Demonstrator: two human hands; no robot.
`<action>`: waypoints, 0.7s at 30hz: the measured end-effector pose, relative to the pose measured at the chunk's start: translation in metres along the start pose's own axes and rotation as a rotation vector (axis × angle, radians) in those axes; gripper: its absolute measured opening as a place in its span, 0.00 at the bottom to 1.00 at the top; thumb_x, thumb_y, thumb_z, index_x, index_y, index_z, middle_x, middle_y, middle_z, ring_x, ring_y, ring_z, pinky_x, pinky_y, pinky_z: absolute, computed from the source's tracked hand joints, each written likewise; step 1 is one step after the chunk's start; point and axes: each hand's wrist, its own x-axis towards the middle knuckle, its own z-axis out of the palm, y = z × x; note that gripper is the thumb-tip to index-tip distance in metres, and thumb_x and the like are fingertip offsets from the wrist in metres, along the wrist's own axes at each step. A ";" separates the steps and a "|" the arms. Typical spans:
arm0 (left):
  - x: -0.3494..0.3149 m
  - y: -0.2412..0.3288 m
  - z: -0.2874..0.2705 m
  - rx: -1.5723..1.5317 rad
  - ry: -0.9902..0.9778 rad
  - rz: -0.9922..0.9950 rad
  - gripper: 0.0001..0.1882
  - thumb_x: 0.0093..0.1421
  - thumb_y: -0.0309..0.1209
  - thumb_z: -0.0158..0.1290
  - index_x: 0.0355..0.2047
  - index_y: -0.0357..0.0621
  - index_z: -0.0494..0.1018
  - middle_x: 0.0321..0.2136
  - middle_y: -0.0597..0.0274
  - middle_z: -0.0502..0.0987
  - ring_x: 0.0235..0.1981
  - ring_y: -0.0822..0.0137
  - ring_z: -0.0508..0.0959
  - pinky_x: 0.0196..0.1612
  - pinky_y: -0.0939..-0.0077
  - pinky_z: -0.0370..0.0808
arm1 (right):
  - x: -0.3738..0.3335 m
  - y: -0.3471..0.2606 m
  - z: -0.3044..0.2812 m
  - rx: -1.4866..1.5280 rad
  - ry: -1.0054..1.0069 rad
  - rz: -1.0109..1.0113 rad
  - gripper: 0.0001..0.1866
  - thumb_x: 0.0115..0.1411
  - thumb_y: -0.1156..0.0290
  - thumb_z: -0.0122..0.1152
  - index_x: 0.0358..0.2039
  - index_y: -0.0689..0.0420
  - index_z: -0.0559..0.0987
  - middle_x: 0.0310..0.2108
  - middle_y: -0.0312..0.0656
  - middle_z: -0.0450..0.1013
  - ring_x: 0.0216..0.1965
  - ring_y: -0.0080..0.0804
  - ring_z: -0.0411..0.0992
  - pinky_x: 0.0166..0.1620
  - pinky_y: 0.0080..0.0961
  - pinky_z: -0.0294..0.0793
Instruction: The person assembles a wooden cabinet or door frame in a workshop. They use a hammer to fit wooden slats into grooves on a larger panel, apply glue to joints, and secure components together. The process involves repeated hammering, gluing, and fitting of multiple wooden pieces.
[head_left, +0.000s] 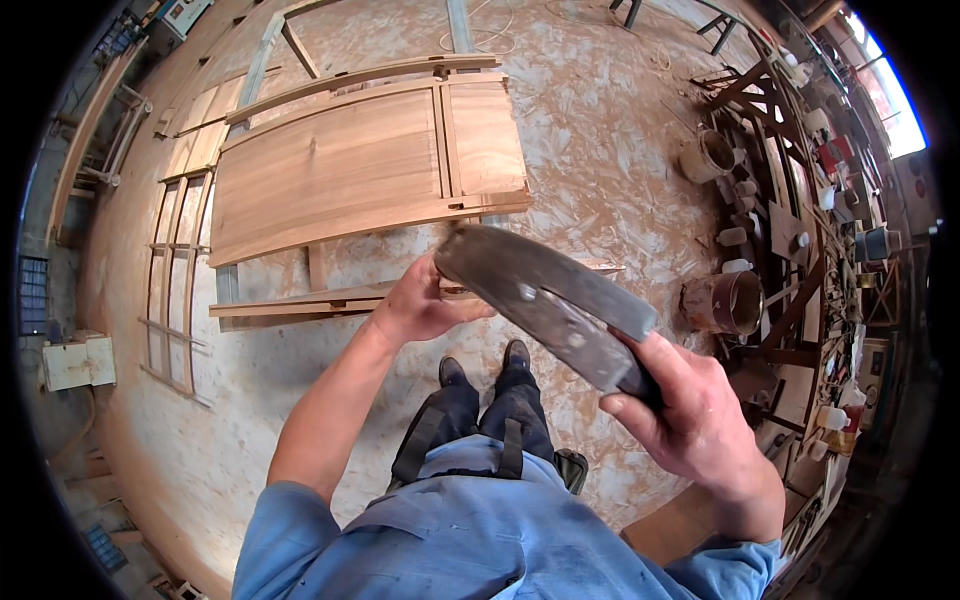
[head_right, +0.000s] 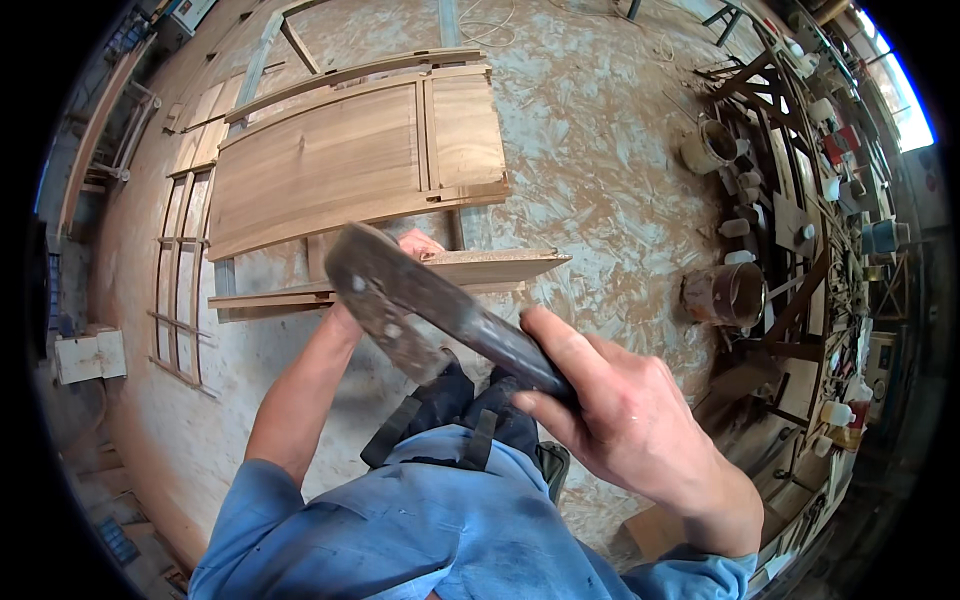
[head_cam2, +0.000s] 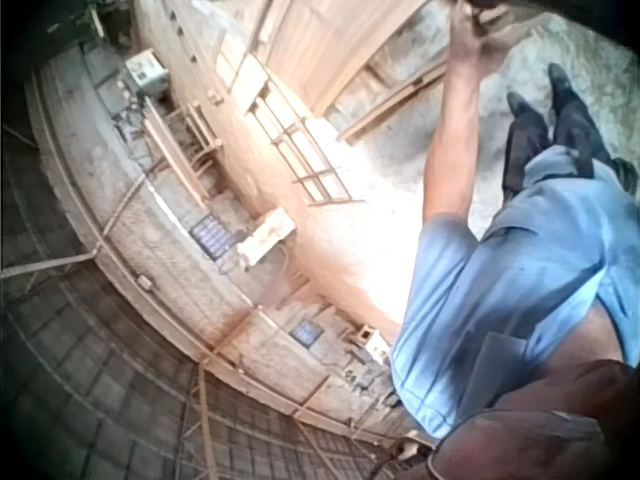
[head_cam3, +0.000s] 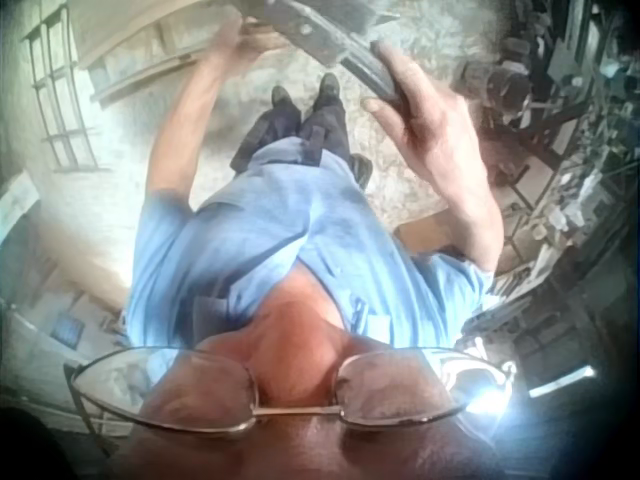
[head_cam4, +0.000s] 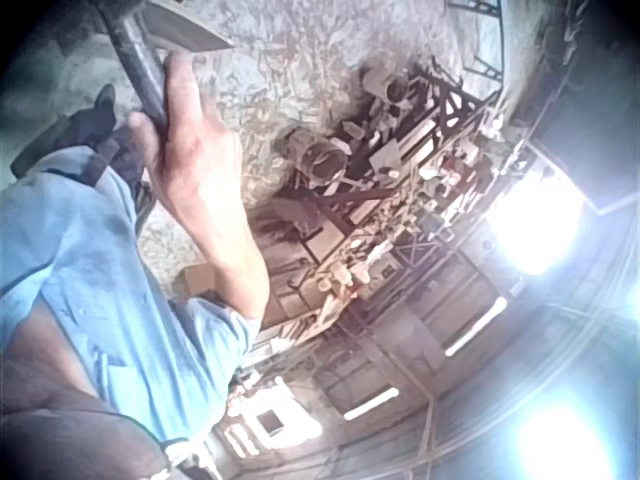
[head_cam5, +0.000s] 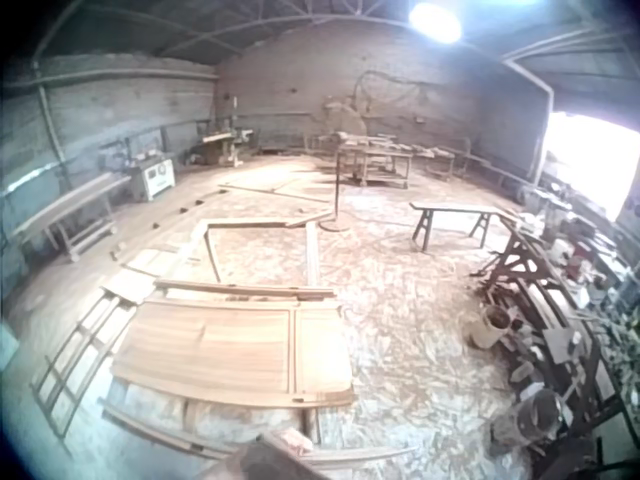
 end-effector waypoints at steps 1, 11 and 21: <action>-0.001 -0.004 -0.001 -0.215 0.003 -0.061 0.24 0.49 0.19 0.62 0.48 0.37 0.70 0.48 0.64 0.73 0.47 0.68 0.74 0.50 0.71 0.73 | 0.005 -0.002 -0.001 -0.012 0.004 -0.015 0.28 0.55 0.68 0.64 0.54 0.60 0.67 0.32 0.51 0.73 0.32 0.51 0.74 0.33 0.38 0.74; -0.003 0.006 0.001 0.661 0.054 0.101 0.22 0.45 0.21 0.65 0.42 0.39 0.73 0.36 0.65 0.79 0.37 0.74 0.75 0.42 0.76 0.74 | 0.023 0.001 0.016 0.026 -0.026 0.046 0.27 0.56 0.72 0.64 0.55 0.62 0.66 0.31 0.52 0.73 0.31 0.50 0.74 0.34 0.35 0.72; -0.003 -0.003 0.000 0.488 0.083 0.022 0.19 0.42 0.21 0.67 0.36 0.40 0.74 0.35 0.65 0.76 0.37 0.72 0.74 0.41 0.75 0.72 | 0.012 0.012 0.018 0.019 0.084 0.038 0.27 0.55 0.70 0.65 0.53 0.64 0.67 0.28 0.49 0.71 0.26 0.43 0.71 0.33 0.31 0.71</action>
